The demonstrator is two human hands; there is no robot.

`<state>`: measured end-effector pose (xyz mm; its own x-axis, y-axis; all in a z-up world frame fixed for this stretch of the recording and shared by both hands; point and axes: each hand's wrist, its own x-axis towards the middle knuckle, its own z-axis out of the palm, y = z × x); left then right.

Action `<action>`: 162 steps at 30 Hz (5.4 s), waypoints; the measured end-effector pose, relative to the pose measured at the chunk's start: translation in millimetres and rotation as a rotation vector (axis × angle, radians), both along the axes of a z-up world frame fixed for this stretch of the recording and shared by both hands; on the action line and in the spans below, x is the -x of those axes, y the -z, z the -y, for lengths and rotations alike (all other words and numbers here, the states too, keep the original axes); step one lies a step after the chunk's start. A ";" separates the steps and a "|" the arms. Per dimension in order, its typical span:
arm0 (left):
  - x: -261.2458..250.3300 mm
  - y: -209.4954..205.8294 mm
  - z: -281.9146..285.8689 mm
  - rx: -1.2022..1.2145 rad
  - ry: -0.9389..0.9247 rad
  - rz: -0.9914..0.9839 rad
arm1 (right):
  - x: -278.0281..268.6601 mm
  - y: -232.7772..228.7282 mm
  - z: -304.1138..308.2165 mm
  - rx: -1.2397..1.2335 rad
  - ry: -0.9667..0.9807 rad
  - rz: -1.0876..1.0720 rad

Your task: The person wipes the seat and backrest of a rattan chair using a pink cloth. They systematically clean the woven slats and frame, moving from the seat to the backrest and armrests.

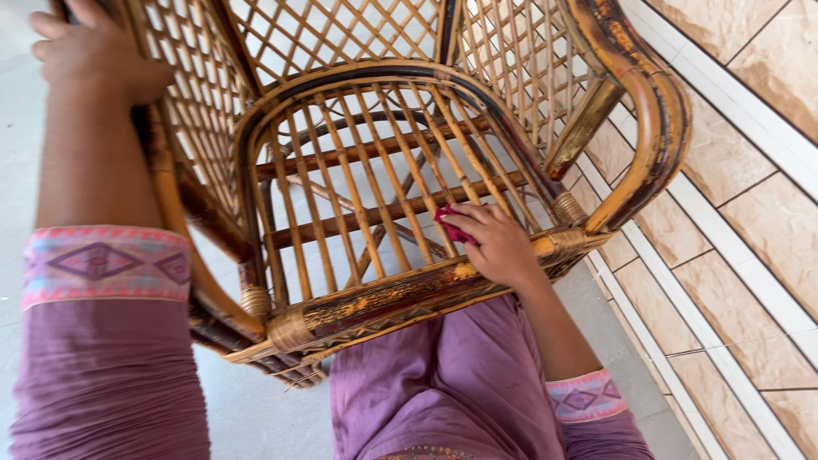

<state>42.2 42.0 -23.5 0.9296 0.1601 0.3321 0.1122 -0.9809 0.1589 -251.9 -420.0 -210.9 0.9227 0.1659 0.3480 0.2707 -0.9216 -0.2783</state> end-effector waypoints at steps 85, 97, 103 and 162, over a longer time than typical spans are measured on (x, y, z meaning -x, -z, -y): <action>176.3 86.5 428.6 0.289 1.611 -0.081 | -17.8 -12.7 109.6 -1.640 -0.263 0.393; 77.8 119.9 448.5 0.841 1.256 0.293 | 8.0 -144.3 143.6 0.026 0.254 0.596; 61.7 118.5 501.4 0.770 1.092 0.574 | -46.4 -177.0 162.8 0.149 0.473 0.364; 83.9 233.4 500.3 0.510 1.438 0.446 | -46.0 -158.1 164.3 0.044 0.584 0.326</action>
<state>-41.7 -458.3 -256.9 0.2446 -0.5534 0.7962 -0.9650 -0.0591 0.2555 -205.9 -584.3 -52.8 0.7142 -0.3085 0.6282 -0.2123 -0.9508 -0.2256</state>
